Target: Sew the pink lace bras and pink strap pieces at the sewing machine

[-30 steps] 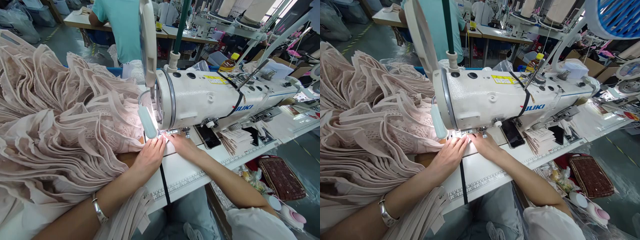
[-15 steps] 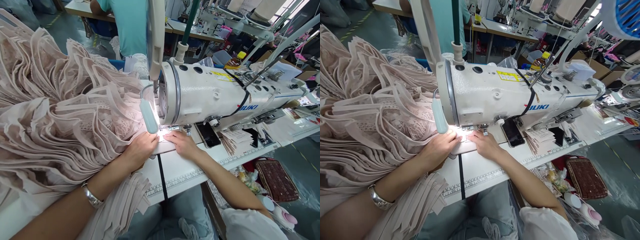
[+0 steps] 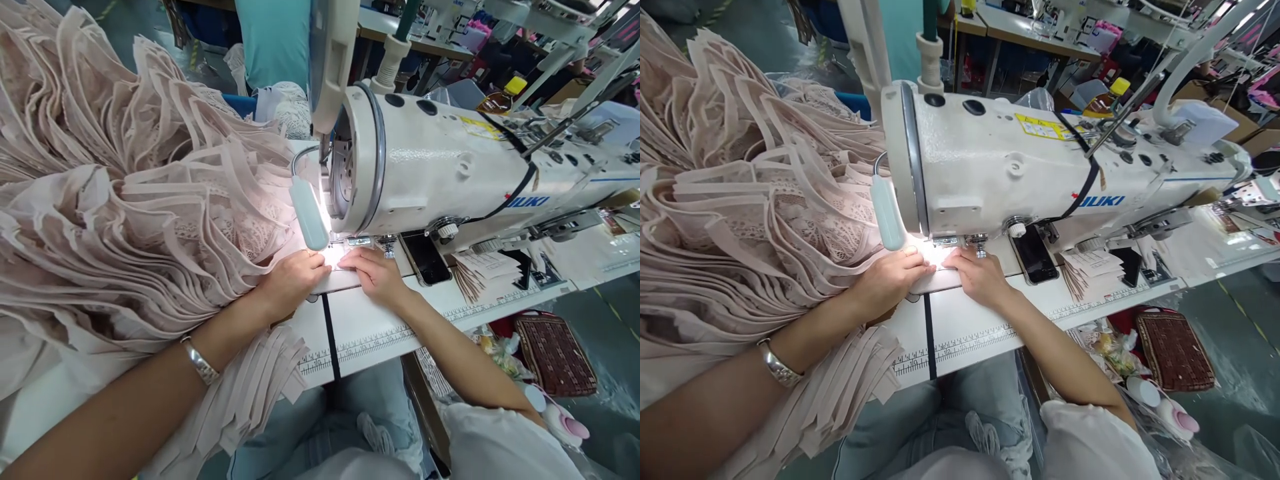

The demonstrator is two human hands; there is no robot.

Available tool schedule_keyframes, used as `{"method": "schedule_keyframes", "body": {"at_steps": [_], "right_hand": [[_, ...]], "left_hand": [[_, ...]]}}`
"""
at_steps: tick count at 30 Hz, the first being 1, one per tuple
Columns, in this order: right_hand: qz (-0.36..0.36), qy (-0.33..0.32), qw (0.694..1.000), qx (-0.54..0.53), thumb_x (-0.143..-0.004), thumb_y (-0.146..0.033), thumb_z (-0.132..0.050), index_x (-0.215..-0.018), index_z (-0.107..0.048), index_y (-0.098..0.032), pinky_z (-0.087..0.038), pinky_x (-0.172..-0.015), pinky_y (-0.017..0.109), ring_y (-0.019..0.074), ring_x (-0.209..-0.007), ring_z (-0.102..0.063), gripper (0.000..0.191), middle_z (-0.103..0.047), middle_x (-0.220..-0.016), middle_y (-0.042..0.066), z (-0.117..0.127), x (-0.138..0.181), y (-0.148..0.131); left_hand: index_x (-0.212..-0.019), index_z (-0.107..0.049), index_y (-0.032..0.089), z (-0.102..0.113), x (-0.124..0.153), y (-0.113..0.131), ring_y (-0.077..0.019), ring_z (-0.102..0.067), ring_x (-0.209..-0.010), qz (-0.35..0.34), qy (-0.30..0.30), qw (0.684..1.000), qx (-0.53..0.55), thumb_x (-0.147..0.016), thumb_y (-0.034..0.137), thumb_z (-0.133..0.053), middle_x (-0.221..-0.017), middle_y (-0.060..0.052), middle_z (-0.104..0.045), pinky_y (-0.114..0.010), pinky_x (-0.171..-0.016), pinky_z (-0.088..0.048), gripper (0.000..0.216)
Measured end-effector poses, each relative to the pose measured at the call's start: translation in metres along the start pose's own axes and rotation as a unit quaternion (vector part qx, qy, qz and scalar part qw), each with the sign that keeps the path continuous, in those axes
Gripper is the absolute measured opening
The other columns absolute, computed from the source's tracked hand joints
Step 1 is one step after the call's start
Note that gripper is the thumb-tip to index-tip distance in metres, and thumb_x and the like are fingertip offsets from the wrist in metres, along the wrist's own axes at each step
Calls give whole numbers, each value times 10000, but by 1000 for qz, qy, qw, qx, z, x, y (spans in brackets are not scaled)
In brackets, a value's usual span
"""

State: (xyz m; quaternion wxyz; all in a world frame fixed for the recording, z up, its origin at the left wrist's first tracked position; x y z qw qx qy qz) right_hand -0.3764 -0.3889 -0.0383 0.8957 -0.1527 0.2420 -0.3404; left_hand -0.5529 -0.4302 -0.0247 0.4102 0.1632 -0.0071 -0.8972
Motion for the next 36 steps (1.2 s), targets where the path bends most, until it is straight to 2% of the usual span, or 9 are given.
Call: {"method": "schedule_keyframes", "body": {"at_steps": [8,13,15,19,23,29,36], "right_hand": [[16,16,1000,-5,-906,-46,-374,-964,-723,-226,-524,-813,275,148,-907,-677,396,-751,-975,6,1,0,0],[40,-29,999,7,-894,-81,-434,-1020,-749,-247,-515,-777,277,162,-936,-649,377,-734,-1006,14,4,-1,-7],[52,-38,998,17,-890,-69,-446,-1009,-755,-248,-504,-745,267,159,-928,-636,377,-725,-1001,15,5,-1,-9],[87,-33,995,29,-899,-43,-450,-991,-757,-240,-479,-678,244,149,-885,-613,376,-713,-955,22,6,0,-10],[101,-28,993,46,-896,-20,-443,-1073,-746,-256,-522,-748,270,169,-1015,-615,424,-705,-1145,41,4,4,-6],[117,-32,991,51,-906,-13,-433,-1119,-737,-248,-544,-890,342,201,-1106,-612,439,-730,-1127,41,1,6,-2],[89,-67,992,53,-890,-12,-439,-1168,-724,-251,-545,-846,320,206,-1178,-585,464,-721,-1171,41,1,6,-3]], "left_hand": [[-950,-672,130,3,1,4,-175,-516,-796,2,-2,1000,-6,-967,67,-420,-842,-53,-592,-269,-689,-429,260],[-921,-680,135,2,2,3,-177,-539,-790,14,-7,1000,-7,-981,103,-439,-828,-48,-601,-271,-669,-441,251],[-933,-680,144,2,3,0,-192,-570,-840,27,-7,1000,-2,-980,123,-455,-901,-62,-644,-293,-711,-472,230],[-993,-660,134,0,7,-3,-242,-612,-1001,24,7,1000,-11,-961,117,-458,-1173,-121,-668,-376,-852,-527,205],[-1022,-646,106,-1,8,-3,-278,-621,-1098,18,15,1000,-6,-955,95,-439,-1263,-169,-643,-411,-913,-549,217],[-980,-645,102,1,7,-1,-298,-637,-1097,23,21,999,22,-927,61,-461,-1265,-186,-639,-423,-899,-568,195],[-1014,-646,108,-2,8,-2,-288,-643,-1085,13,41,999,0,-945,73,-431,-1240,-164,-664,-433,-937,-552,228]]}}
Point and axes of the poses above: each hand's wrist, its own x-axis away from the middle knuckle, its own z-axis out of the back of the hand, y = z × x, the point moved 4 cm from there along -x, towards the middle knuckle
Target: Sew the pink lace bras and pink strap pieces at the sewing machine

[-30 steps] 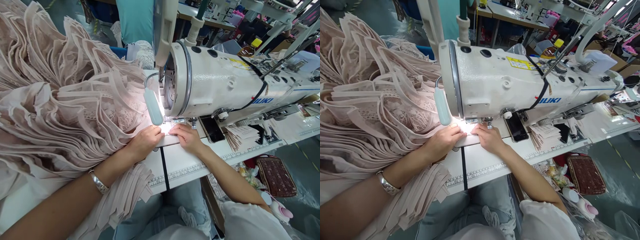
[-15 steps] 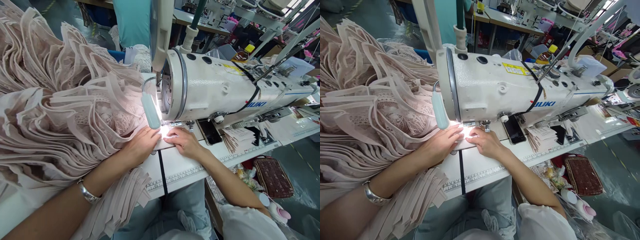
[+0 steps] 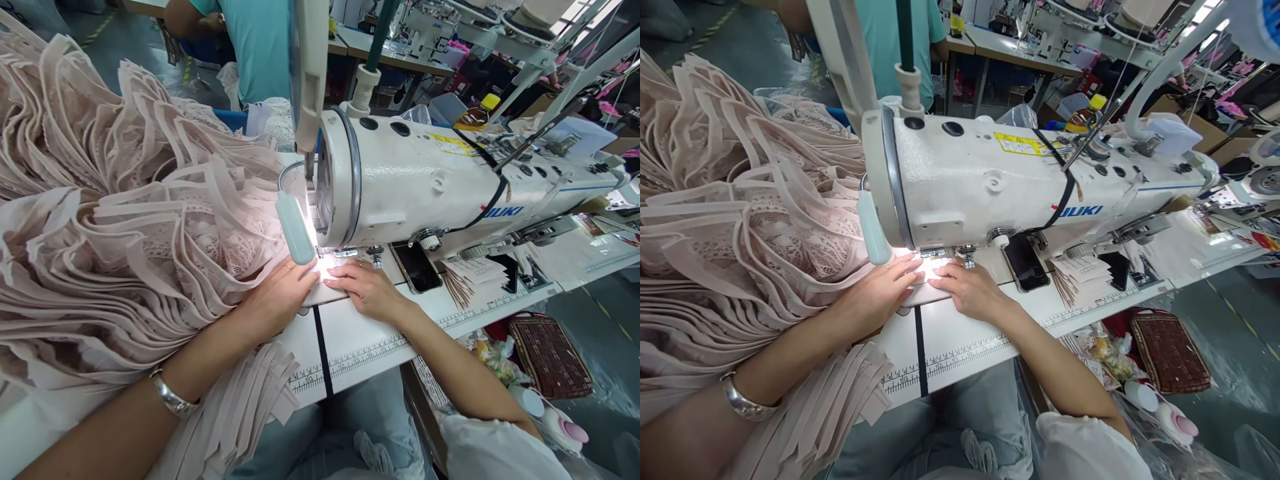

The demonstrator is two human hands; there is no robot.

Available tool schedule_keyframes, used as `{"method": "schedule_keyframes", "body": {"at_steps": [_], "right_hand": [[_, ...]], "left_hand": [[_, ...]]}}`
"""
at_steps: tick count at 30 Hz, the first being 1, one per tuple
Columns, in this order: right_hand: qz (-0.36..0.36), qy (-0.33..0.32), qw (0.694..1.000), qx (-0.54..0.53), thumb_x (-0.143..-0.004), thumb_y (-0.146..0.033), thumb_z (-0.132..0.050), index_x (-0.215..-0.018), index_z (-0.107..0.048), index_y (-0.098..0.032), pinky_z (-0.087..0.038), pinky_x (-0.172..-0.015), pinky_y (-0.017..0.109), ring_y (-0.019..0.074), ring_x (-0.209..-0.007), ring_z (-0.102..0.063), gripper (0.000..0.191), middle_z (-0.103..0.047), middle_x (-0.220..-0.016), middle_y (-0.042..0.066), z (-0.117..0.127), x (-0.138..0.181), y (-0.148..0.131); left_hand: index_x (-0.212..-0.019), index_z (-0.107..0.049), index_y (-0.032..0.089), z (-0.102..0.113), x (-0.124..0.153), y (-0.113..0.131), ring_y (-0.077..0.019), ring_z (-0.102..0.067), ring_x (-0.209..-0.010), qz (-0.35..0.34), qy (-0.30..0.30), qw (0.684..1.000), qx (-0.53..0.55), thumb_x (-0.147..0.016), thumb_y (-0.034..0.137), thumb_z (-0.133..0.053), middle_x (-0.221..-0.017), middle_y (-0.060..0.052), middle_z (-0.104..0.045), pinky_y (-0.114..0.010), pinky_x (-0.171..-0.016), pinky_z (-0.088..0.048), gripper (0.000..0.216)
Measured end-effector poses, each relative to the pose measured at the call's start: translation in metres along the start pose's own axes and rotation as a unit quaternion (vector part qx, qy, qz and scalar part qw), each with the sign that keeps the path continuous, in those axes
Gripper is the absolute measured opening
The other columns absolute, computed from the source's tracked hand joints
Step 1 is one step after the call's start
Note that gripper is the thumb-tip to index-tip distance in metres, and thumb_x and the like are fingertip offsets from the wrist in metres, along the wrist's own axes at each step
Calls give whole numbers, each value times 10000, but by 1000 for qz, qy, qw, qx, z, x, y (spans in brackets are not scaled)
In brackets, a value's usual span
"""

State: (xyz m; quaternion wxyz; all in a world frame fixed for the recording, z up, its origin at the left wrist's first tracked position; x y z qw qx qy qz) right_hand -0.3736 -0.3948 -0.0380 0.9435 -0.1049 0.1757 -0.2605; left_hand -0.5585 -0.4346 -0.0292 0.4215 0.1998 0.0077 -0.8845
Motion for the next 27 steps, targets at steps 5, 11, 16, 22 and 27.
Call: {"method": "schedule_keyframes", "body": {"at_steps": [5,11,16,22,27], "right_hand": [[-46,-35,998,10,-890,-16,-444,-1212,-706,-257,-536,-793,305,211,-1228,-561,479,-690,-1252,51,-2,-2,-1],[-96,-81,992,27,-882,-8,-416,-1255,-675,-245,-536,-826,325,208,-1158,-611,513,-663,-1316,42,1,-9,-5],[-120,-111,986,38,-861,9,-391,-1304,-638,-237,-516,-945,382,223,-1202,-595,564,-620,-1389,40,0,-14,-6],[-137,-132,980,56,-860,6,-406,-1398,-568,-258,-484,-1026,449,267,-1242,-578,620,-554,-1466,53,-4,-18,-3],[-127,-152,976,85,-827,49,-356,-1442,-510,-185,-482,-1039,493,292,-1242,-577,676,-532,-1482,102,-8,-18,-2]], "left_hand": [[-1020,-642,105,2,-4,0,-306,-620,-1095,6,12,1000,3,-969,108,-407,-1186,-173,-670,-440,-916,-536,240],[-982,-635,136,-5,-7,-5,-310,-581,-1128,62,-42,997,25,-962,125,-415,-1218,-169,-631,-477,-944,-503,220],[-987,-624,161,-8,-10,-8,-286,-567,-1126,104,-72,991,43,-939,123,-472,-1200,-128,-633,-532,-1064,-428,164],[-1125,-604,164,-9,-16,-12,-289,-550,-1190,135,-69,986,68,-953,171,-480,-1189,-117,-630,-539,-1089,-408,212],[-1148,-596,158,-11,-18,-14,-310,-539,-1236,170,-84,980,62,-962,220,-491,-1239,-135,-617,-552,-1095,-407,223]]}}
Point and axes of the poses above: each hand's wrist, its own x-axis away from the middle knuckle, its own z-axis out of the back of the hand, y = z × x, the point moved 4 cm from there along -x, towards the middle knuckle
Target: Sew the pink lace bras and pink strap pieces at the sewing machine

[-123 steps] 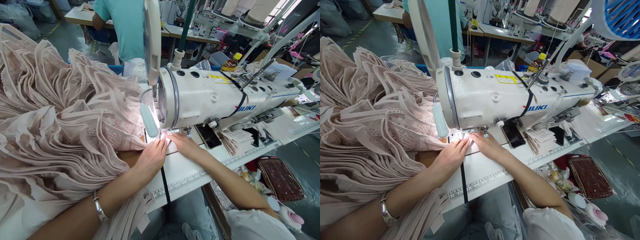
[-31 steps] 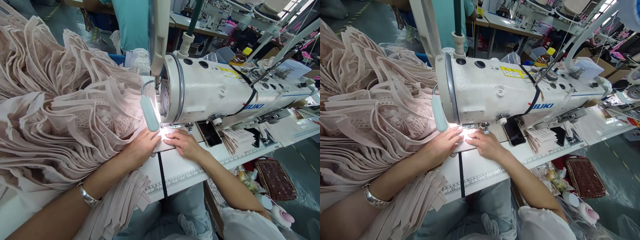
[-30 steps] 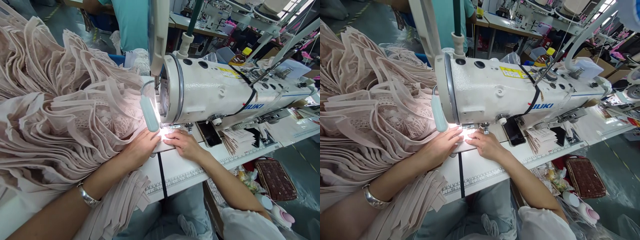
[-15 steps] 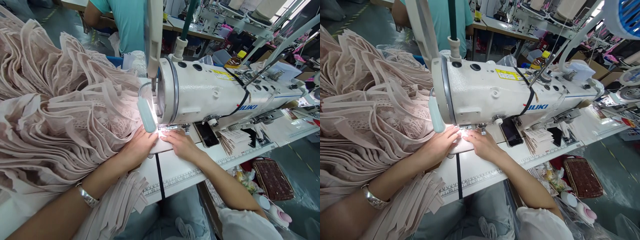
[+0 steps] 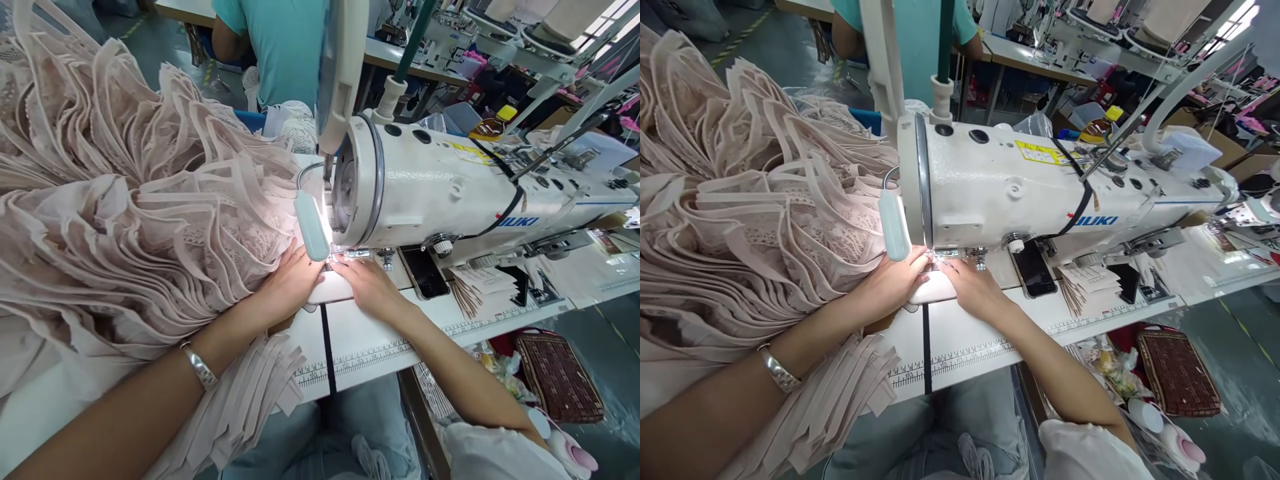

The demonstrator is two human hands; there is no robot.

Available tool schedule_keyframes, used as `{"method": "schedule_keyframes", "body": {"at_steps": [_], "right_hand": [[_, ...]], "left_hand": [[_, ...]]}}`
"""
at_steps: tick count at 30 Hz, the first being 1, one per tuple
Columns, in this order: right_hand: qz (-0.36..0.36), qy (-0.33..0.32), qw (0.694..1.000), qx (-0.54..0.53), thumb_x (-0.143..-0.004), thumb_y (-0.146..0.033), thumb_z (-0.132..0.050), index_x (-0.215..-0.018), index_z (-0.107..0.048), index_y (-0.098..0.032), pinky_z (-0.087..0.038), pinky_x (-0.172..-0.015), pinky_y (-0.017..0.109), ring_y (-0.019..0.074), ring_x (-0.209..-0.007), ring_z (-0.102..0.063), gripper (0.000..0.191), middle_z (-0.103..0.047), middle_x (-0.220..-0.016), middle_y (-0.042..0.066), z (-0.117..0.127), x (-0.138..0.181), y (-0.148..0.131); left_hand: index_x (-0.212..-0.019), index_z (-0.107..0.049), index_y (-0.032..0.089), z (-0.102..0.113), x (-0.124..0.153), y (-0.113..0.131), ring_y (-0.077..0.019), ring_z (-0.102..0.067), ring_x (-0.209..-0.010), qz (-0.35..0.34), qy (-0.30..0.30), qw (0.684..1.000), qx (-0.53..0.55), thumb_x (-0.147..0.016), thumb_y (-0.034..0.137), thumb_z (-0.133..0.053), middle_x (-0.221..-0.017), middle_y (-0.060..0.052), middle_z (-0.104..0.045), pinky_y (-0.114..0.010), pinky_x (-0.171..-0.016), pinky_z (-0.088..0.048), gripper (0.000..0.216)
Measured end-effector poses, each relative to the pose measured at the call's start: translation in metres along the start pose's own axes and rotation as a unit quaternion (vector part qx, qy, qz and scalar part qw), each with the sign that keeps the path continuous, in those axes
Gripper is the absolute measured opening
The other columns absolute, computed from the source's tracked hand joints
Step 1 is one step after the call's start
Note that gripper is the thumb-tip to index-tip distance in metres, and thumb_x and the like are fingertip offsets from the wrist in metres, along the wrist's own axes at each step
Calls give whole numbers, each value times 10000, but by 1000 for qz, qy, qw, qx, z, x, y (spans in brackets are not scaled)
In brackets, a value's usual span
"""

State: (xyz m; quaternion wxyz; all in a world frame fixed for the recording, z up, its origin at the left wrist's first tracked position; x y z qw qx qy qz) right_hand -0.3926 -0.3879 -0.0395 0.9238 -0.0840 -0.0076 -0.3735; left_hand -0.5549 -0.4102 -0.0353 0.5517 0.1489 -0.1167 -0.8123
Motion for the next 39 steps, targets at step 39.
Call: {"method": "schedule_keyframes", "body": {"at_steps": [39], "right_hand": [[-17,54,998,-9,-865,-3,-347,-1388,-581,-174,-519,-954,421,263,-1075,-630,597,-638,-1332,121,-7,3,7]], "left_hand": [[-863,-547,201,7,-6,-1,-278,-607,-1070,-3,58,998,-11,-895,72,-388,-898,-89,-651,-520,-1100,-397,207]]}}
Point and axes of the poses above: each hand's wrist, its own x-axis away from the middle knuckle, its own z-axis out of the back of the hand, y = z × x, the point moved 4 cm from there along -x, towards the middle knuckle
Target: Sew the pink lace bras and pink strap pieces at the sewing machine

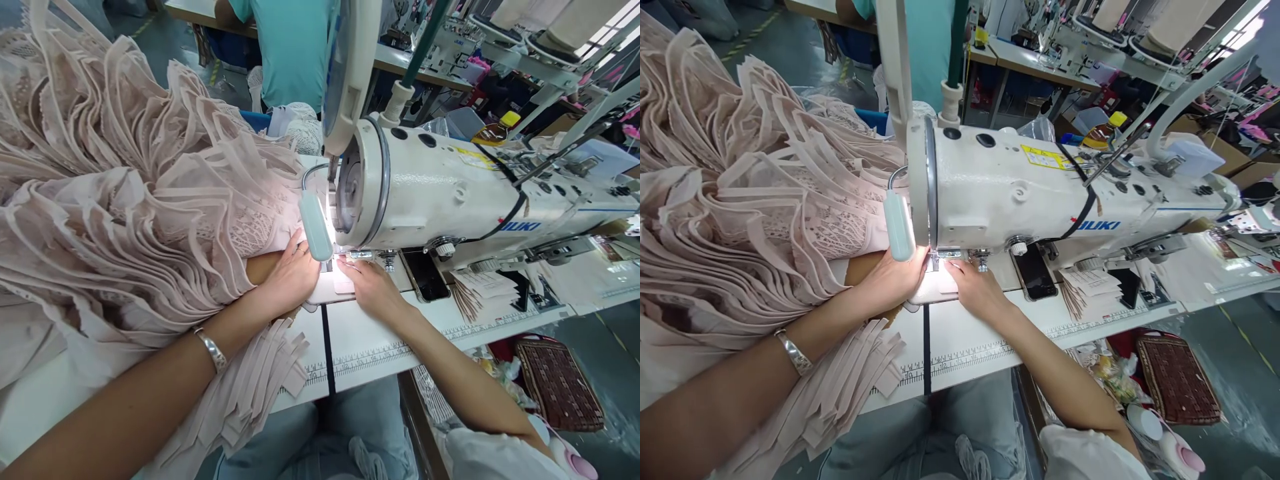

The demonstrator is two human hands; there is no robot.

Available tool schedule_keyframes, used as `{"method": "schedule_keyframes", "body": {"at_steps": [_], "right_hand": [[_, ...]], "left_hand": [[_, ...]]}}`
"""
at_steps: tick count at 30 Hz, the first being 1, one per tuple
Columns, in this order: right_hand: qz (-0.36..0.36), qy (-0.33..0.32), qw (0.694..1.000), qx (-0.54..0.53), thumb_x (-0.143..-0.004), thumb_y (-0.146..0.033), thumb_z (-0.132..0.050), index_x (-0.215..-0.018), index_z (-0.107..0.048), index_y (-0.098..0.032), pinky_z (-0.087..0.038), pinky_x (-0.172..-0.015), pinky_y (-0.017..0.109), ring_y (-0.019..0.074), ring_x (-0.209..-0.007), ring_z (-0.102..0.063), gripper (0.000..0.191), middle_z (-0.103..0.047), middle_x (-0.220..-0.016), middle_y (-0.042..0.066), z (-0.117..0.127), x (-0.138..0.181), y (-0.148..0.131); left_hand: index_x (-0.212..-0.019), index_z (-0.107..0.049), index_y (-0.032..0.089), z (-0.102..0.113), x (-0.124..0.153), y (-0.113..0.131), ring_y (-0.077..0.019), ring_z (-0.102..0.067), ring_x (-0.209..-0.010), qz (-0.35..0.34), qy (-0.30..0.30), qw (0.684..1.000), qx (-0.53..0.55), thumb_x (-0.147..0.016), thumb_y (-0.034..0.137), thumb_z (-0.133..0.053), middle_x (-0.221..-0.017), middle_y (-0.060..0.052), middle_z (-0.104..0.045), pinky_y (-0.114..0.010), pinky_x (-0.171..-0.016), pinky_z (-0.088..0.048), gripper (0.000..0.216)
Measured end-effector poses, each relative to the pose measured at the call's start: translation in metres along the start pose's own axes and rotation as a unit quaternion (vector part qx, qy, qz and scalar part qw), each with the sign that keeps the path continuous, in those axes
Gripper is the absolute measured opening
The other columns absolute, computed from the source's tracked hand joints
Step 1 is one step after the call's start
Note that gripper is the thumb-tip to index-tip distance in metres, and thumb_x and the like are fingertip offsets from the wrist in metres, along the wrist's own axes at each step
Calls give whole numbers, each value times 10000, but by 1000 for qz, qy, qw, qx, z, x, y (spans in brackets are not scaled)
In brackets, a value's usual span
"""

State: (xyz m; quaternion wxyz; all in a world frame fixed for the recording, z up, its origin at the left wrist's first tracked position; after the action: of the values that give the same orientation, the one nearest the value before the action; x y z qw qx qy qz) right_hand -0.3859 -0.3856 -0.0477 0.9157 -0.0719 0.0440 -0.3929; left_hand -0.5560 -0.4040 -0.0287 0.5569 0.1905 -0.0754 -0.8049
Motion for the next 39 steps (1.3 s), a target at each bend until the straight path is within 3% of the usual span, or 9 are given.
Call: {"method": "schedule_keyframes", "body": {"at_steps": [13,20,26,31,39], "right_hand": [[-27,-40,998,32,-925,-67,-336,-1455,-512,-175,-525,-790,381,265,-897,-650,569,-681,-1182,149,4,-2,-6],[-28,-53,996,59,-924,-42,-356,-1435,-527,-183,-506,-733,336,258,-912,-650,557,-690,-1099,139,7,-4,-9],[-48,-86,994,48,-929,-42,-345,-1458,-505,-178,-513,-747,374,293,-973,-643,569,-677,-1134,164,7,-5,-10],[-57,-74,995,36,-935,-52,-357,-1449,-516,-207,-512,-801,377,278,-983,-643,559,-657,-1242,149,9,-6,-10],[-61,-102,993,23,-949,-51,-306,-1466,-481,-189,-502,-847,401,288,-1001,-621,563,-658,-1209,144,13,-7,-12]], "left_hand": [[-833,-539,206,7,0,6,-292,-593,-1135,4,18,1000,-14,-880,67,-396,-915,-100,-658,-519,-1093,-421,204],[-898,-554,197,4,0,4,-299,-589,-1148,4,24,1000,-19,-874,55,-391,-936,-109,-651,-530,-1085,-428,217],[-863,-552,202,5,-1,5,-308,-583,-1149,8,18,999,-25,-883,75,-422,-952,-115,-651,-523,-1087,-427,184],[-921,-564,194,6,-1,5,-297,-562,-1192,4,24,999,-25,-891,62,-411,-1011,-114,-654,-512,-1119,-402,204],[-992,-582,165,8,-1,7,-291,-580,-1174,40,-5,998,-46,-900,94,-431,-1039,-126,-664,-489,-1079,-447,191]]}}
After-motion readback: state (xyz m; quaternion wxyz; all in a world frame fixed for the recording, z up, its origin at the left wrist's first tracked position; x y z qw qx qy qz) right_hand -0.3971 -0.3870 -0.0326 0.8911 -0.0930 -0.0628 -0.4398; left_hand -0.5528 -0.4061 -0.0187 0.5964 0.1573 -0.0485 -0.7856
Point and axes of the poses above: each hand's wrist, its own x-axis away from the middle knuckle, its own z-axis out of the back of the hand, y = z × x, the point moved 4 cm from there along -x, towards the middle knuckle
